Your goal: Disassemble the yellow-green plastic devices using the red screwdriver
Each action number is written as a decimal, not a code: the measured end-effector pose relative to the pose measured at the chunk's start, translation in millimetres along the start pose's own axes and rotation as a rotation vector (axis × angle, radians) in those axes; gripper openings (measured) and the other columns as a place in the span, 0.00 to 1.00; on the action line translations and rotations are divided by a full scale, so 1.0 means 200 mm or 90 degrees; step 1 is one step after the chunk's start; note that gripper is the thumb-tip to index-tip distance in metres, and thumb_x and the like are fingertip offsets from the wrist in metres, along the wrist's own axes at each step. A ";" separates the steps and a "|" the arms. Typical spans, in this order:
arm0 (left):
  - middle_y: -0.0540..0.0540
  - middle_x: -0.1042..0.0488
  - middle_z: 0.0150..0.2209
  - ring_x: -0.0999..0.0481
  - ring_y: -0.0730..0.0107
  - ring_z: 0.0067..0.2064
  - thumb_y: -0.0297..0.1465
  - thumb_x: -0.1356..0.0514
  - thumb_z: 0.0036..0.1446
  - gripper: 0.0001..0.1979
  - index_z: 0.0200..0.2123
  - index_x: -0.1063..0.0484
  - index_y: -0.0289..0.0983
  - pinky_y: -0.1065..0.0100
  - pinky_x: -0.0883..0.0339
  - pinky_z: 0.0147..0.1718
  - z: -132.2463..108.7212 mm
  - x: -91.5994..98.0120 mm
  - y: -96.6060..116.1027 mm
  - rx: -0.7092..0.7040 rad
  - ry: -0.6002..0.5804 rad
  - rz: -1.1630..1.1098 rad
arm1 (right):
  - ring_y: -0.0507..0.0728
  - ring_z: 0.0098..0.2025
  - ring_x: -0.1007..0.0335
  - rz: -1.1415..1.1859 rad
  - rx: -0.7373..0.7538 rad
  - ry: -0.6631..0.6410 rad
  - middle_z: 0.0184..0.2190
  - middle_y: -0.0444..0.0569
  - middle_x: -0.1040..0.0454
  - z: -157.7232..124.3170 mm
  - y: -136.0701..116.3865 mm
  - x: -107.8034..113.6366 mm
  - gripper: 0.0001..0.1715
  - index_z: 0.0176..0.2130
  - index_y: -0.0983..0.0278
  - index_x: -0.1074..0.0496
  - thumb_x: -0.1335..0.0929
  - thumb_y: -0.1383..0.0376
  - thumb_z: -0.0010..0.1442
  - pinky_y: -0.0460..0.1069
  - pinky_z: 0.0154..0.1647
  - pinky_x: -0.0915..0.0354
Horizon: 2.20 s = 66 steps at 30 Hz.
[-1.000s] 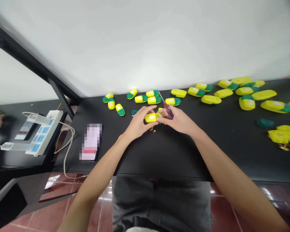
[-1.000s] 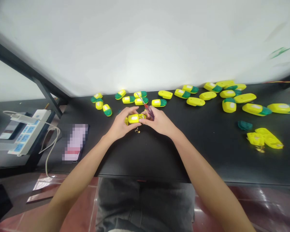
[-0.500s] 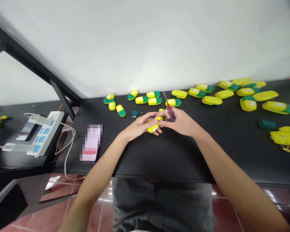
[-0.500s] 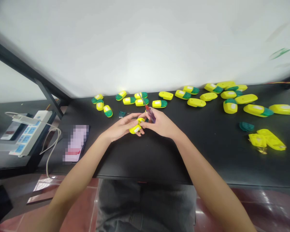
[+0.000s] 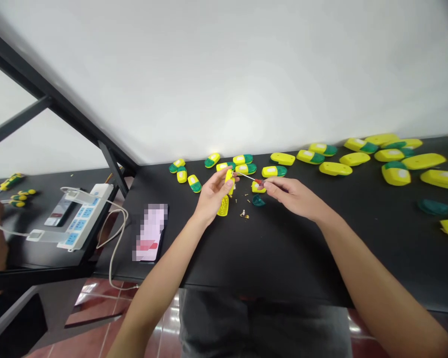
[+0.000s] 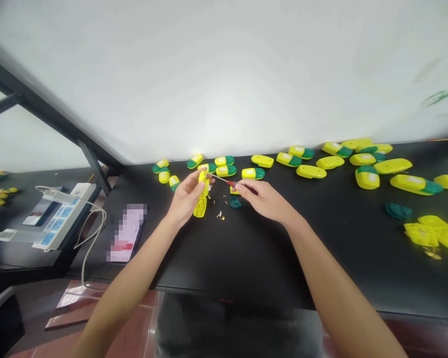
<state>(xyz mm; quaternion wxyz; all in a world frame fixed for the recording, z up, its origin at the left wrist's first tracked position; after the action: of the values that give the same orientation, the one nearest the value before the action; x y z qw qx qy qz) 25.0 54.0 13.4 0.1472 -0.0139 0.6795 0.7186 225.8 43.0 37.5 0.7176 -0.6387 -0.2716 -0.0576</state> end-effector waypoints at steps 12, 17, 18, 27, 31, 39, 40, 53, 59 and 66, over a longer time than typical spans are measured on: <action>0.41 0.22 0.58 0.22 0.56 0.59 0.47 0.28 0.56 0.30 0.59 0.25 0.43 0.60 0.29 0.55 0.01 0.00 -0.01 -0.019 -0.015 0.023 | 0.64 0.43 0.23 -0.001 0.013 -0.018 0.40 0.53 0.17 -0.01 0.01 -0.01 0.32 0.40 0.59 0.20 0.36 0.37 0.65 0.55 0.47 0.29; 0.42 0.21 0.57 0.21 0.58 0.58 0.46 0.26 0.53 0.30 0.57 0.23 0.43 0.61 0.29 0.55 0.01 0.00 0.00 -0.017 -0.010 0.002 | 0.64 0.44 0.24 0.001 0.012 -0.022 0.41 0.53 0.18 -0.01 0.01 0.00 0.32 0.40 0.59 0.20 0.36 0.37 0.64 0.55 0.47 0.30; 0.42 0.21 0.57 0.21 0.58 0.58 0.46 0.26 0.53 0.30 0.57 0.23 0.43 0.61 0.29 0.55 0.01 0.00 0.00 -0.018 -0.011 0.002 | 0.63 0.43 0.24 0.002 0.013 -0.021 0.40 0.53 0.18 -0.01 0.01 0.00 0.32 0.40 0.59 0.20 0.36 0.36 0.64 0.55 0.46 0.30; 0.39 0.23 0.60 0.23 0.53 0.62 0.45 0.27 0.55 0.28 0.57 0.24 0.43 0.54 0.30 0.59 0.01 0.01 0.01 -0.071 -0.046 0.085 | 0.54 0.28 0.41 0.042 -0.018 -0.073 0.24 0.45 0.34 -0.02 -0.02 -0.02 0.37 0.26 0.60 0.35 0.39 0.32 0.63 0.51 0.31 0.41; 0.39 0.23 0.60 0.22 0.54 0.60 0.45 0.27 0.55 0.28 0.56 0.23 0.43 0.54 0.30 0.59 0.01 0.02 0.01 -0.069 -0.036 0.094 | 0.53 0.26 0.45 0.035 0.005 -0.059 0.23 0.43 0.37 -0.01 -0.04 -0.02 0.36 0.24 0.60 0.40 0.39 0.34 0.64 0.51 0.30 0.43; 0.40 0.20 0.56 0.19 0.54 0.56 0.44 0.27 0.54 0.28 0.56 0.23 0.43 0.56 0.26 0.53 0.01 0.03 -0.01 -0.026 -0.005 0.061 | 0.62 0.36 0.28 -0.102 0.113 0.088 0.36 0.52 0.21 0.00 -0.04 0.01 0.25 0.39 0.59 0.23 0.38 0.45 0.69 0.55 0.40 0.34; 0.40 0.20 0.56 0.19 0.54 0.56 0.44 0.27 0.55 0.28 0.57 0.23 0.42 0.56 0.26 0.52 0.01 0.04 -0.01 -0.019 -0.003 0.058 | 0.62 0.37 0.27 -0.118 0.128 0.107 0.38 0.53 0.21 0.00 -0.05 0.01 0.25 0.41 0.59 0.22 0.38 0.46 0.69 0.56 0.41 0.33; 0.42 0.17 0.52 0.18 0.55 0.54 0.41 0.24 0.50 0.27 0.53 0.20 0.43 0.59 0.25 0.52 0.01 0.02 -0.02 0.001 0.012 0.041 | 0.58 0.32 0.27 -0.080 0.050 0.031 0.33 0.50 0.19 0.01 0.02 0.01 0.26 0.37 0.61 0.22 0.36 0.45 0.67 0.52 0.34 0.34; 0.43 0.17 0.50 0.18 0.55 0.53 0.41 0.25 0.51 0.25 0.52 0.19 0.42 0.59 0.24 0.49 0.01 0.05 -0.03 0.005 0.038 0.052 | 0.63 0.43 0.23 -0.117 0.145 0.149 0.42 0.53 0.18 0.00 -0.02 0.04 0.18 0.44 0.59 0.19 0.33 0.52 0.66 0.54 0.40 0.30; 0.43 0.17 0.50 0.19 0.53 0.56 0.41 0.25 0.51 0.27 0.54 0.20 0.42 0.56 0.25 0.54 0.02 0.05 -0.03 0.000 0.031 0.057 | 0.59 0.34 0.25 -0.056 0.014 0.020 0.32 0.50 0.19 0.02 0.07 0.01 0.24 0.33 0.61 0.24 0.37 0.48 0.69 0.53 0.39 0.30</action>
<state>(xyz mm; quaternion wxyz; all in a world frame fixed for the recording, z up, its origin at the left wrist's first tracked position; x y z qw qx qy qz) 18.1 59.2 6.1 0.0983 -0.0009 0.6827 0.7241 231.6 49.3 25.5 0.7252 -0.6176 -0.2888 -0.0960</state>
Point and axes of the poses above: each hand's wrist, its own z-axis towards the middle knuckle, its own x-axis out of the back of the hand, y = z × x, the point moved 7 cm from there along z, towards the middle knuckle
